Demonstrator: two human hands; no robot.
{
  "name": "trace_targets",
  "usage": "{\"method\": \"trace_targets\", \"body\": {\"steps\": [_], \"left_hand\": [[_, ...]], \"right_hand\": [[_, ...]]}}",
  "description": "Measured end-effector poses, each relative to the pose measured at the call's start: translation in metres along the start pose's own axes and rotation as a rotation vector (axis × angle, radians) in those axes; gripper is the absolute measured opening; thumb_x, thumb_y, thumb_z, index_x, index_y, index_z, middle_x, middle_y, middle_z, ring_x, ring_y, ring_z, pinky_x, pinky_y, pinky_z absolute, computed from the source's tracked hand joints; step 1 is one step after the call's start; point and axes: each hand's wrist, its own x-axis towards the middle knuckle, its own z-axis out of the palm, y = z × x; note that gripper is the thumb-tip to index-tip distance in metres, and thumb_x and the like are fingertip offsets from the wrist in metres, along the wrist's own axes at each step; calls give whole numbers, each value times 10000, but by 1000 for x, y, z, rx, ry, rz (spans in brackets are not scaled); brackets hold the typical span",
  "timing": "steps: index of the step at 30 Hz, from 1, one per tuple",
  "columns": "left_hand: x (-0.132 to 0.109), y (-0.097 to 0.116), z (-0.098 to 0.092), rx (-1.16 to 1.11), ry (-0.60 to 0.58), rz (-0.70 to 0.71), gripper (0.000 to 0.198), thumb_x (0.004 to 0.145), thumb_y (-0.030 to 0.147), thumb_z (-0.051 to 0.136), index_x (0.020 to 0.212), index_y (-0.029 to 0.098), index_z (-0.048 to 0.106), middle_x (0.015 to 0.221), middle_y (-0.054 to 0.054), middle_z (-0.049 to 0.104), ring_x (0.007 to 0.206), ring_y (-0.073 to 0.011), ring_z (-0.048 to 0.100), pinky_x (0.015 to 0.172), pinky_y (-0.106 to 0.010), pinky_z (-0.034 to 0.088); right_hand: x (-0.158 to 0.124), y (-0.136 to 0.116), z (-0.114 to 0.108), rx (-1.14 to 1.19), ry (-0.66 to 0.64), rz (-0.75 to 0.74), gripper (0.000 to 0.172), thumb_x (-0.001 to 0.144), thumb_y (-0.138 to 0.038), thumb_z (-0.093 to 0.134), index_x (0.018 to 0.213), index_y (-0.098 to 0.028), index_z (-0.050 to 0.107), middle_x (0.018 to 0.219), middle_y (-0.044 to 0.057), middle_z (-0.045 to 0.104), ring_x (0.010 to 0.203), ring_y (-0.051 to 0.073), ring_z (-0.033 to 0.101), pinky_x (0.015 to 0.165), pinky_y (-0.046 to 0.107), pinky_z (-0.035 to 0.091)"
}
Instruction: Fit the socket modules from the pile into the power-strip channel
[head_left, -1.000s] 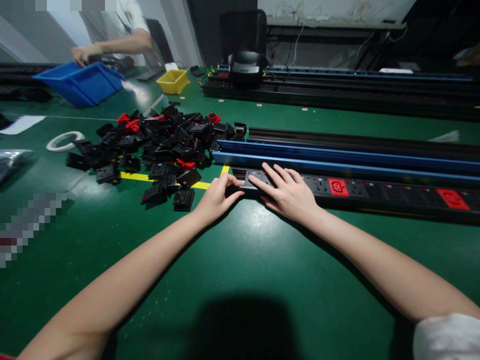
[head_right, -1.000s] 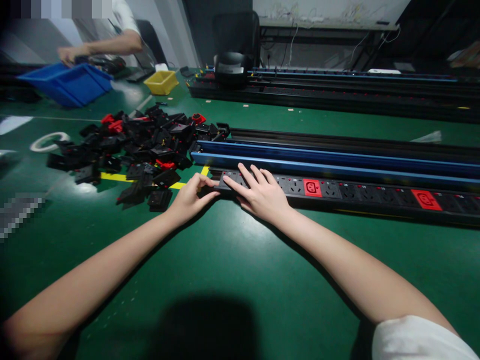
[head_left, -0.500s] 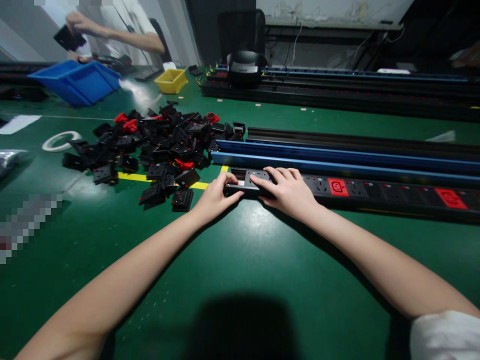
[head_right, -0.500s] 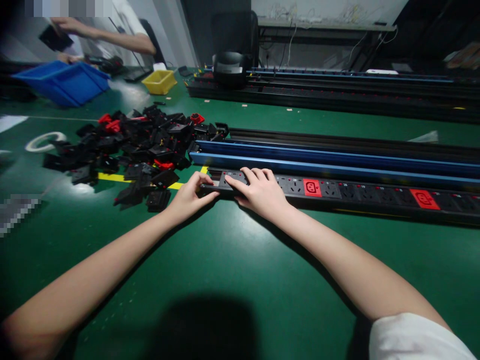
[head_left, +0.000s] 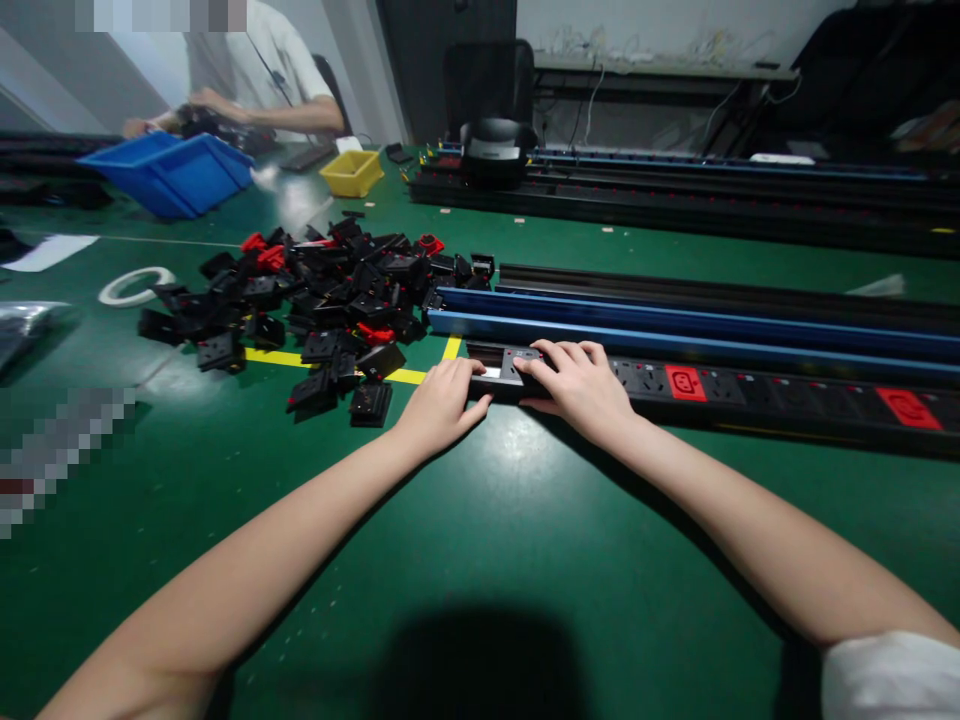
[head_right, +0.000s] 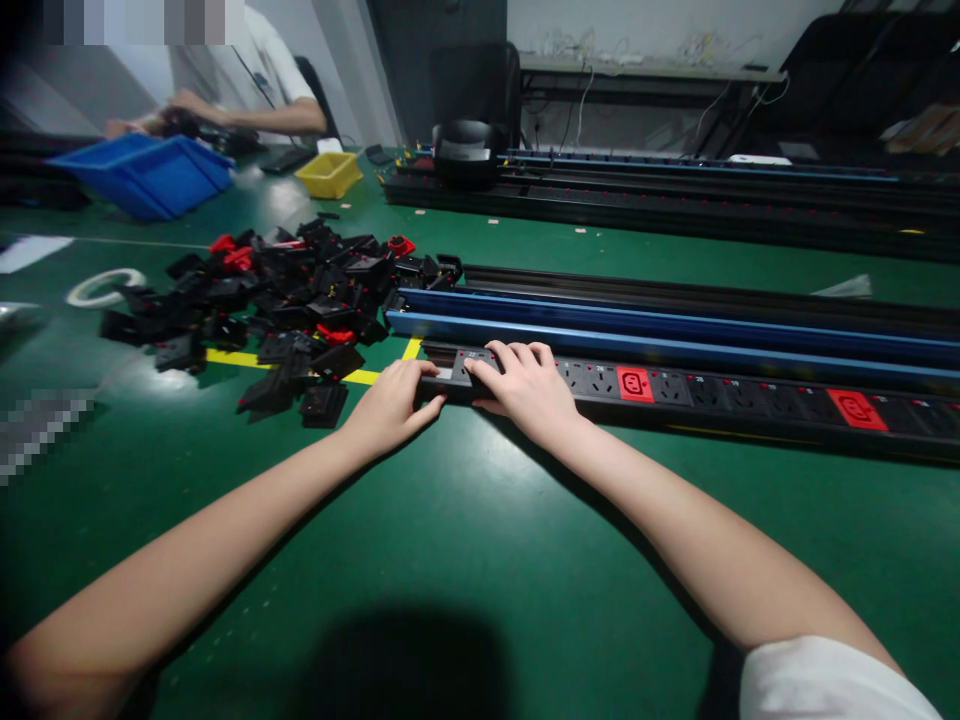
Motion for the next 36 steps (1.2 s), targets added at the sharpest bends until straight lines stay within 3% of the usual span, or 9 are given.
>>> {"method": "trace_targets", "body": {"steps": [3,8,18,25,32,36], "left_hand": [[-1,1,1,104,7,25,290,941,345,584,1179,181,554,1140,-148,677,1087,-322,634,929,-480,514],[-1,1,3,152,30,0,367,928,376,614,1218,163,542,1140,-154,676,1066,-319,634,905,-462,523],[-1,1,3,179,14,9,395,935,374,609,1229,121,539,1167,-171,677,1069,-332,628,923,-487,534],[0,1,1,174,9,6,402,936,372,602,1233,106,547,1171,-175,673,1073,-335,619,926,-482,528],[-1,2,1,182,-4,3,394,942,384,583,1231,119,556,1164,-170,676,1073,-334,619,917,-468,517],[-3,4,1,250,67,-88,473,888,452,649,1208,112,572,1119,-178,680,1095,-367,618,940,-507,491]], "right_hand": [[-2,-2,0,-83,18,-34,566,991,-464,640,1513,-281,522,1476,183,582,1203,335,584,995,446,332],[-3,-3,-2,-180,31,-73,659,1030,-455,571,1630,-419,303,1446,157,601,1160,303,603,998,431,333],[-2,-3,-1,-127,35,-38,557,1018,-454,595,1558,-411,465,1459,156,602,1168,302,606,1037,449,314],[-4,-3,5,-94,57,-50,471,985,-433,638,1423,-263,610,1467,180,599,1207,332,584,1026,454,315],[-6,-3,5,-103,74,-65,460,1008,-424,595,1435,-254,600,1482,192,591,1235,340,585,1033,454,325],[-6,-3,5,-112,70,-72,544,1024,-423,570,1545,-283,496,1500,185,579,1252,332,588,1043,451,342]]}}
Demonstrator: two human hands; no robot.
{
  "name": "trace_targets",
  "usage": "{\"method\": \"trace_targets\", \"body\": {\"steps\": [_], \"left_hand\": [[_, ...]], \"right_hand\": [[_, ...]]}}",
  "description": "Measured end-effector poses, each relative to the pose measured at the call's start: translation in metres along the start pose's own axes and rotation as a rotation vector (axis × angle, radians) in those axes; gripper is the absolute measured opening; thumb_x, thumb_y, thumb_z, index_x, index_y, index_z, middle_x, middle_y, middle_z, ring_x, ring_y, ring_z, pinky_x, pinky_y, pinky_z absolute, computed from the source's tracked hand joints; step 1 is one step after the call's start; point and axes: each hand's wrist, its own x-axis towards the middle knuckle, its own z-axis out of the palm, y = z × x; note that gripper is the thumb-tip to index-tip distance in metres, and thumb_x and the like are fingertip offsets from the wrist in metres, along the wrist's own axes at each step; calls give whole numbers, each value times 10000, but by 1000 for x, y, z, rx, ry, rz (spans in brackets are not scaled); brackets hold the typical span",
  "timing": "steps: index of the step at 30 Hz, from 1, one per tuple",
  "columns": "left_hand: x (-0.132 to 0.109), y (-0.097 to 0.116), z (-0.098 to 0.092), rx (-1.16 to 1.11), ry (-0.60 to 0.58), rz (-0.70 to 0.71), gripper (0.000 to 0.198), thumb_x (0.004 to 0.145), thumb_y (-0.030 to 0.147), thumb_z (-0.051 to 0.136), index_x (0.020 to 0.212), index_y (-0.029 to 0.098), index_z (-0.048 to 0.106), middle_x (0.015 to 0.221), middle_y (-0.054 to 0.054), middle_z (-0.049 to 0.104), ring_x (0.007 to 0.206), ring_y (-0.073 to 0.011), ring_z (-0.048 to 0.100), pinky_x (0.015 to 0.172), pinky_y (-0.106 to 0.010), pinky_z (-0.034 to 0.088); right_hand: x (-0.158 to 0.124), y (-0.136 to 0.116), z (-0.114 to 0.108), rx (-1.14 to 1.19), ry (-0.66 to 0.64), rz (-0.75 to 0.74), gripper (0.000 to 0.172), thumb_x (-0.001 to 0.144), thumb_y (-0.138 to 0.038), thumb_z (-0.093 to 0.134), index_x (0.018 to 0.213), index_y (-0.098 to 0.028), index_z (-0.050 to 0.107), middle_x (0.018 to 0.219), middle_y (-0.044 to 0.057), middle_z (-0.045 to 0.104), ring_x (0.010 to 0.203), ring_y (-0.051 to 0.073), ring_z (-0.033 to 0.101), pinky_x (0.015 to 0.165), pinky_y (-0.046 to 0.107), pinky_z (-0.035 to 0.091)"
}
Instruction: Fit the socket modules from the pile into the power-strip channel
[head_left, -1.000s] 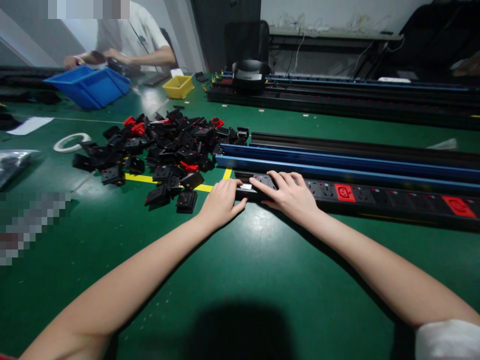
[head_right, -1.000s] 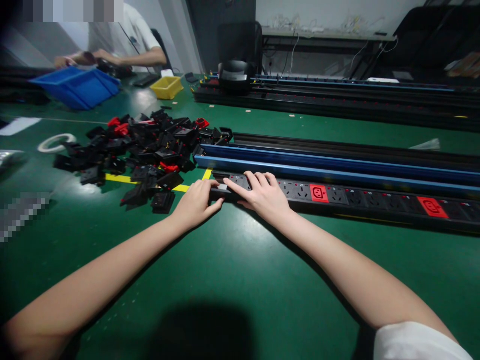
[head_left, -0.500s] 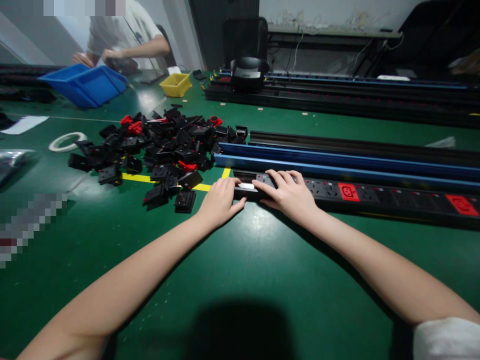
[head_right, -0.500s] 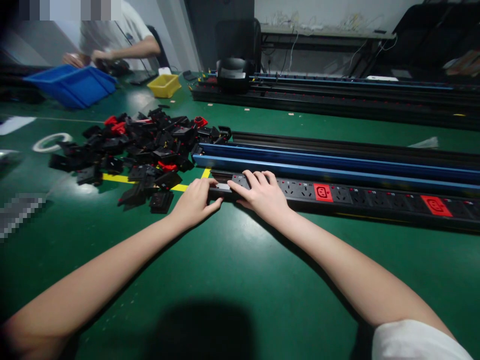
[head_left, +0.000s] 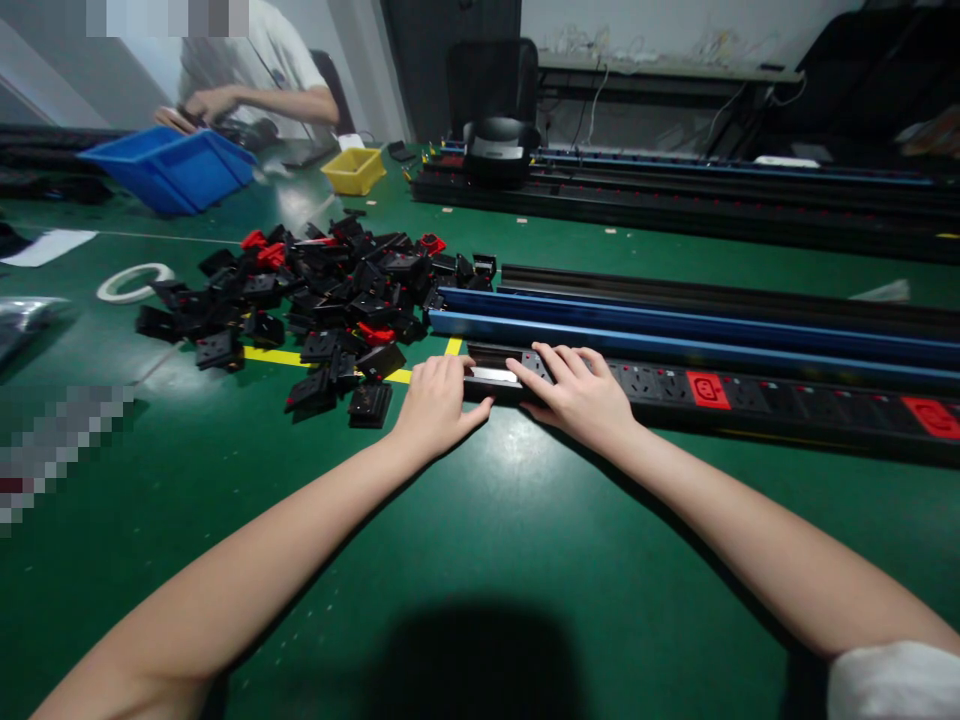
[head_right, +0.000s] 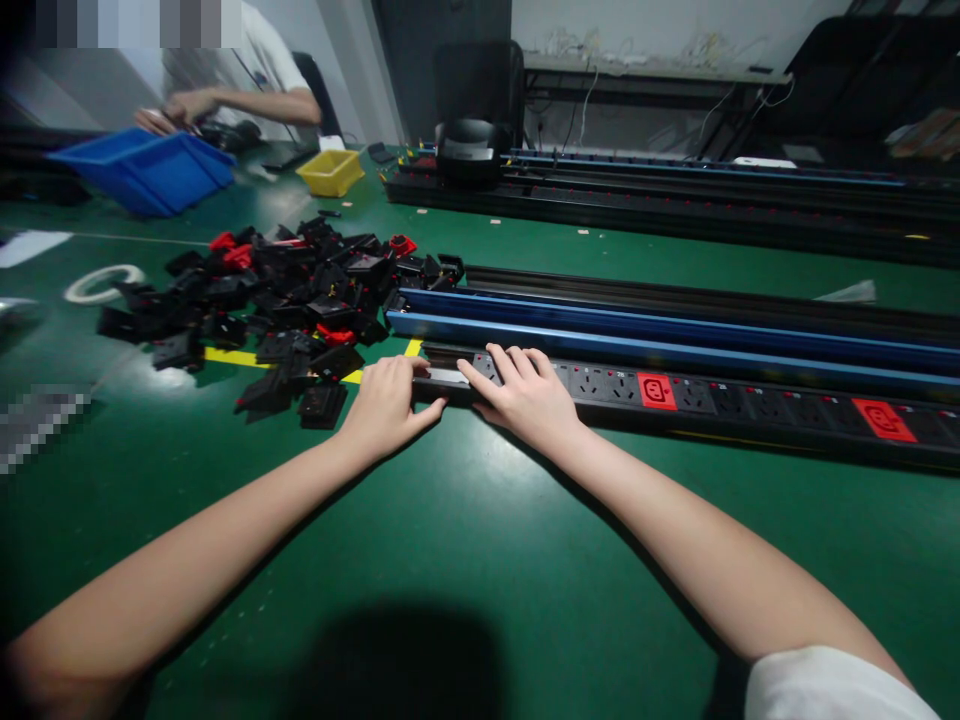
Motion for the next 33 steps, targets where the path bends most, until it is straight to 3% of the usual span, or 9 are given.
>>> {"method": "trace_targets", "body": {"steps": [2,6,10,16,23,30,33], "left_hand": [[-2,1,0,21,45,-44,514,851,490,690,1193,123,578,1144,-185,672,1140,-384,603,991,-533,462],[-4,1,2,31,140,-88,621,816,577,727,1224,135,571,1386,-243,571,1347,-430,487,1132,-598,345],[-4,-1,4,-13,170,-130,726,854,719,620,1269,126,554,1484,-263,500,1450,-434,385,1218,-655,189],[-3,-4,-1,-53,114,-155,626,995,666,373,1271,141,574,1469,-247,509,1463,-393,371,1202,-628,229],[-5,-8,-10,-14,125,-169,662,975,674,419,1306,119,561,1511,-279,461,1482,-431,334,1176,-683,222],[-4,-16,0,-57,153,-189,728,955,747,366,1285,131,570,1500,-290,459,1540,-446,246,1185,-801,-29],[-3,-17,-1,-61,144,-209,723,965,740,343,1284,131,567,1497,-291,467,1541,-444,249,1171,-817,-50]], "right_hand": [[0,0,0,-3,-1,1,558,1028,-422,565,1562,-289,475,1502,185,577,1258,330,591,1046,449,349],[0,-1,0,-7,-3,7,535,1018,-423,581,1531,-284,519,1499,190,580,1259,337,598,1042,448,359],[1,-1,-1,3,-14,14,523,1012,-416,591,1516,-288,536,1503,187,579,1257,341,603,1040,455,362],[1,-2,-1,20,-22,19,531,1005,-414,598,1517,-282,538,1515,190,567,1265,345,598,1039,458,360],[1,-2,-1,6,-7,22,530,1003,-421,597,1512,-283,547,1496,186,586,1243,354,610,1020,453,371],[1,-2,-4,25,-39,21,530,1003,-405,595,1515,-279,541,1512,194,569,1264,350,588,1004,448,379],[1,-2,-4,19,-40,15,526,1008,-407,586,1516,-281,537,1511,192,570,1273,346,580,1003,441,376]]}}
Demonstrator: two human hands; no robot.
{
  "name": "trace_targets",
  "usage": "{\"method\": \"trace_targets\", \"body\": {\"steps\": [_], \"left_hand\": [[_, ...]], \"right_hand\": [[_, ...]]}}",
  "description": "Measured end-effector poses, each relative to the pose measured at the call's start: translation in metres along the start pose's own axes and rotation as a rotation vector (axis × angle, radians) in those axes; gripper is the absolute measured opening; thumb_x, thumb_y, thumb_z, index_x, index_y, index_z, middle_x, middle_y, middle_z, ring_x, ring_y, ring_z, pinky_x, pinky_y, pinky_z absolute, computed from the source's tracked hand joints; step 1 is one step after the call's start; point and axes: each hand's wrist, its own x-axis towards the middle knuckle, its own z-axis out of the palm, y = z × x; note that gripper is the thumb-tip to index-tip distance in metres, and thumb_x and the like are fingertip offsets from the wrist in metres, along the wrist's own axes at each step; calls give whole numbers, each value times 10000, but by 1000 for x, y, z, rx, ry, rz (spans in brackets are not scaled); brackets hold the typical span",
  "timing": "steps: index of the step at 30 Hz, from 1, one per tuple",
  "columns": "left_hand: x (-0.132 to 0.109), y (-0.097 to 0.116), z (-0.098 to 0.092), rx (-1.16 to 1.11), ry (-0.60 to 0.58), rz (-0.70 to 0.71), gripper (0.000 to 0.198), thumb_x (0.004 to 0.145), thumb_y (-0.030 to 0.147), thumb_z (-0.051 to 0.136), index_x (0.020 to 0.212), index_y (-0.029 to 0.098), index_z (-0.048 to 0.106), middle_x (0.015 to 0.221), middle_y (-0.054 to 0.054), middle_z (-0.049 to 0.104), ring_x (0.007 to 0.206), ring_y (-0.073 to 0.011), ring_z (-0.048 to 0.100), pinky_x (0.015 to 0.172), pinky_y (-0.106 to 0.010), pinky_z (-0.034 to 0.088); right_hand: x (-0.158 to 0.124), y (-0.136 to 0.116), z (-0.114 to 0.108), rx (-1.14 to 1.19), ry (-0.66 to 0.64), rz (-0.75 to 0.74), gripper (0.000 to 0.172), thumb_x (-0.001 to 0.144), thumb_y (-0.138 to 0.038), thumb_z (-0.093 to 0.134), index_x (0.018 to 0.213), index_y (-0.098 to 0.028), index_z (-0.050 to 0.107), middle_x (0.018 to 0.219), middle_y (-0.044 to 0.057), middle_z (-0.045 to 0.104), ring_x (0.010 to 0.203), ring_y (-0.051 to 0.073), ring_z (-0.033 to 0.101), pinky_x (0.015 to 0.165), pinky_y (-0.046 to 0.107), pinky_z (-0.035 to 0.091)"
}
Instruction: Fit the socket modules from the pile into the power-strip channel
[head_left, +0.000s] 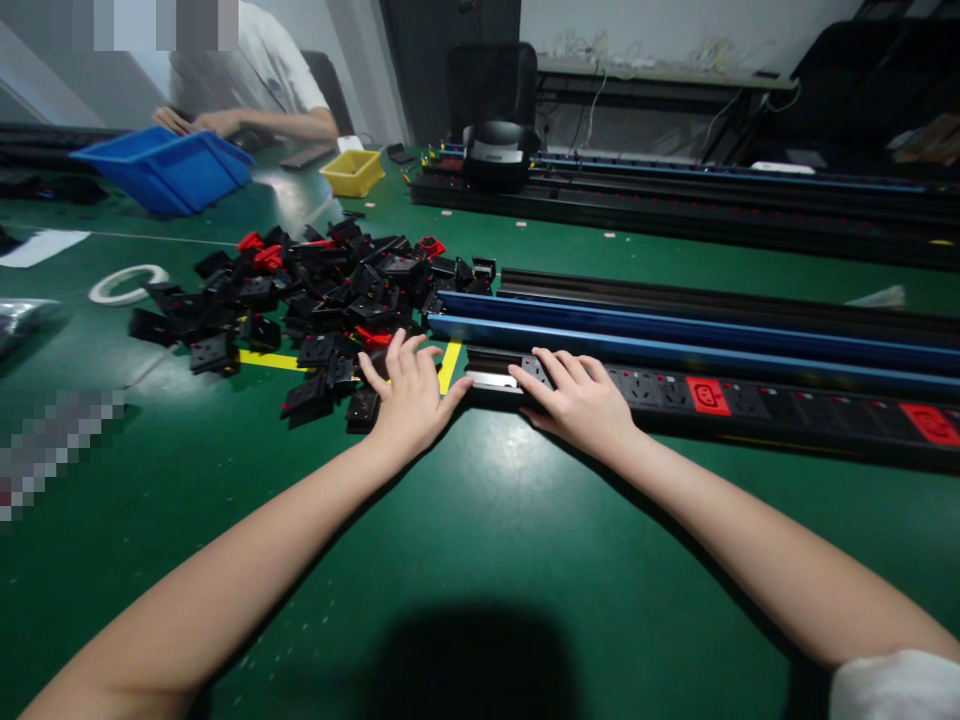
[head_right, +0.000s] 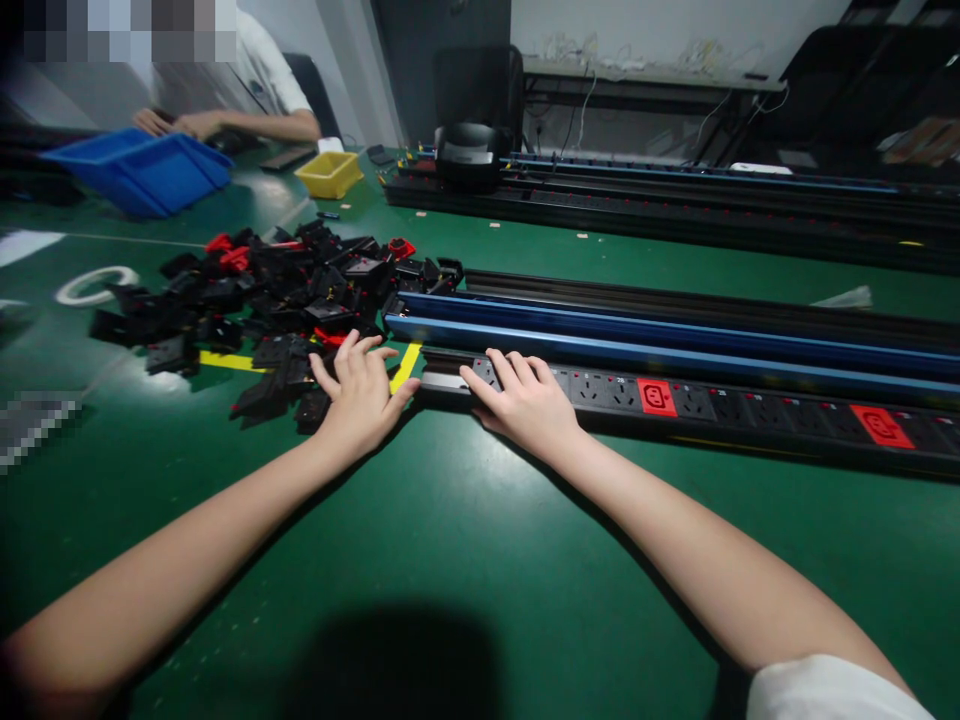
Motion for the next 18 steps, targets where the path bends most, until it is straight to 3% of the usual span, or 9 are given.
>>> {"method": "trace_targets", "body": {"steps": [8,18], "left_hand": [[-3,-4,4,-30,94,45,840,944,787,308,1423,108,428,1549,-316,409,1459,-424,379,1190,-752,64],[-5,-6,4,-46,113,119,759,955,757,354,1418,157,389,1526,-283,442,1421,-389,417,1180,-664,146]], "right_hand": [[0,1,2,-8,19,-6,520,1017,-416,570,1517,-276,533,1504,195,573,1268,341,581,998,435,377],[-1,1,3,-3,24,-4,532,1015,-410,568,1525,-267,526,1496,199,577,1262,349,584,995,441,380]]}}
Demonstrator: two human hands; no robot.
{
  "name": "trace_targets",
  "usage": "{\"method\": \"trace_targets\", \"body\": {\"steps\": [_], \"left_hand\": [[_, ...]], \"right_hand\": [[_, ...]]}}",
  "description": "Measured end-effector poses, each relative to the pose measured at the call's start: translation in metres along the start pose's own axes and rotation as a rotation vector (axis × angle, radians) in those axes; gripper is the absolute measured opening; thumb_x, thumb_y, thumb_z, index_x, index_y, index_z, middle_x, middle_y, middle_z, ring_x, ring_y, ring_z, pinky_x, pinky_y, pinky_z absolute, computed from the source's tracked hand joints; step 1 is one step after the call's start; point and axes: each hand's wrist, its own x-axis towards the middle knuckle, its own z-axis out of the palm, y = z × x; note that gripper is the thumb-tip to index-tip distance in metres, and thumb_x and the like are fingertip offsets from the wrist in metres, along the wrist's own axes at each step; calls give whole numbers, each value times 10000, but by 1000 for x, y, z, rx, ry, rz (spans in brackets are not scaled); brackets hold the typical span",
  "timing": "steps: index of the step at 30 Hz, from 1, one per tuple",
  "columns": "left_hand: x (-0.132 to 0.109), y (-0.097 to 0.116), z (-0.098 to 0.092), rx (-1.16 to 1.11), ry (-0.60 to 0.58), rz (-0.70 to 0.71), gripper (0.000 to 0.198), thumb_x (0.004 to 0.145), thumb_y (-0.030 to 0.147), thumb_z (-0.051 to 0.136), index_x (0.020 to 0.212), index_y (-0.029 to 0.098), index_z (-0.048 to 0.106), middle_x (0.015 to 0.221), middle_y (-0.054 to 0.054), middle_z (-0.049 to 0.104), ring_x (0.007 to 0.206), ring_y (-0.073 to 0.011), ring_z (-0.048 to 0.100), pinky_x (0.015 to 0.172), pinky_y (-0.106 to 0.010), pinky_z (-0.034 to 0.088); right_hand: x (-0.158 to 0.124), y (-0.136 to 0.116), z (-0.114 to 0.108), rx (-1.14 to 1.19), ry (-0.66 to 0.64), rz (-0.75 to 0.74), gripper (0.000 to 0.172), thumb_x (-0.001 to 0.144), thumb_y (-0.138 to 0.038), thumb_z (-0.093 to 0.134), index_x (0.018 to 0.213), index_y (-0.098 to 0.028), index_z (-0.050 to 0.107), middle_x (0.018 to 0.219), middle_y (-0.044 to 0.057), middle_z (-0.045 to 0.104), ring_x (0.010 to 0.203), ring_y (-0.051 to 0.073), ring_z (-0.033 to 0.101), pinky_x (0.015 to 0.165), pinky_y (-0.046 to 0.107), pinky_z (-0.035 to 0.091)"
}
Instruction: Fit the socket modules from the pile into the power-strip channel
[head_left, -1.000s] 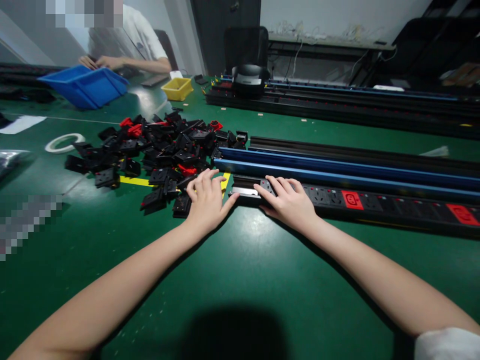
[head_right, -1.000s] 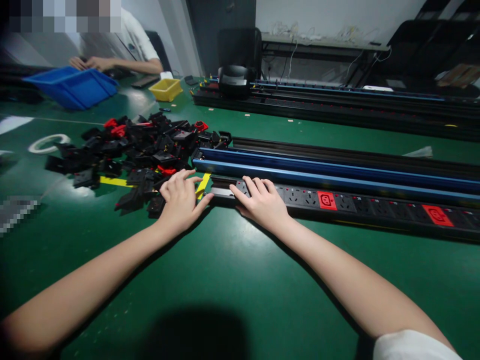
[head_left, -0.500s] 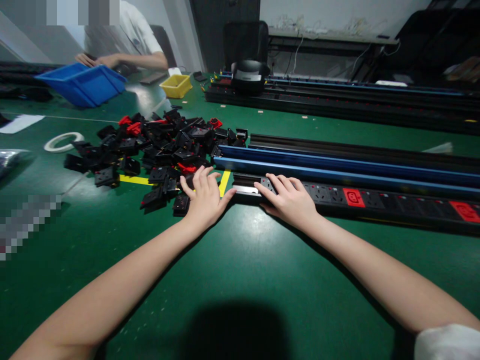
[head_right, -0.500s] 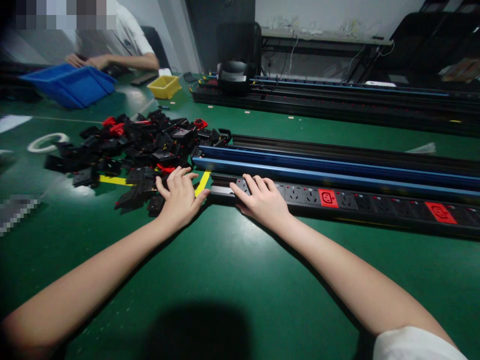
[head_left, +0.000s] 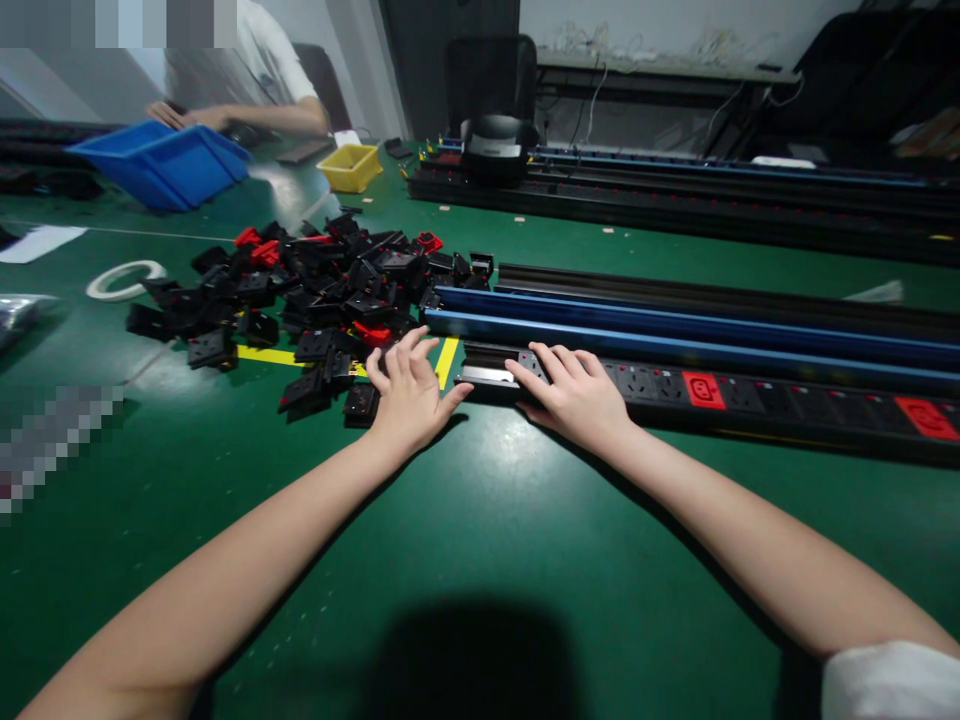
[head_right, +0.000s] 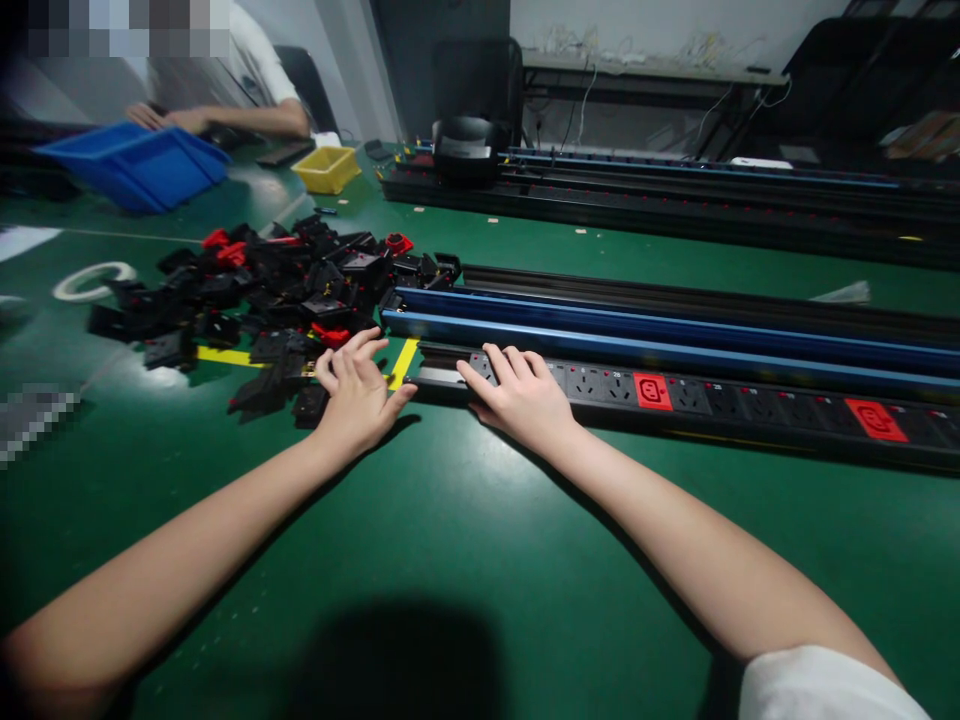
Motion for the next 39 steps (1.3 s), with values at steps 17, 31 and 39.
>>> {"method": "trace_targets", "body": {"steps": [17,31,39], "left_hand": [[11,-8,2,-217,144,25,352,884,174,460,1218,226,359,1313,-161,507,1294,-288,513,1123,-573,422],[12,-13,2,-254,105,-20,433,782,73,447,1189,216,404,1283,-148,523,1255,-278,523,1112,-535,434],[13,-16,5,-230,74,-27,433,835,181,567,1230,211,394,1274,-142,511,1250,-291,516,1082,-506,464]], "right_hand": [[0,-1,-1,8,-12,11,534,1012,-395,566,1526,-260,525,1493,201,581,1251,356,582,991,452,370],[0,-1,0,-4,-10,7,517,1022,-399,555,1520,-263,529,1494,202,580,1257,353,588,988,447,379],[0,0,0,4,-1,3,516,1017,-389,566,1516,-262,534,1494,204,577,1239,348,597,977,444,389]]}}
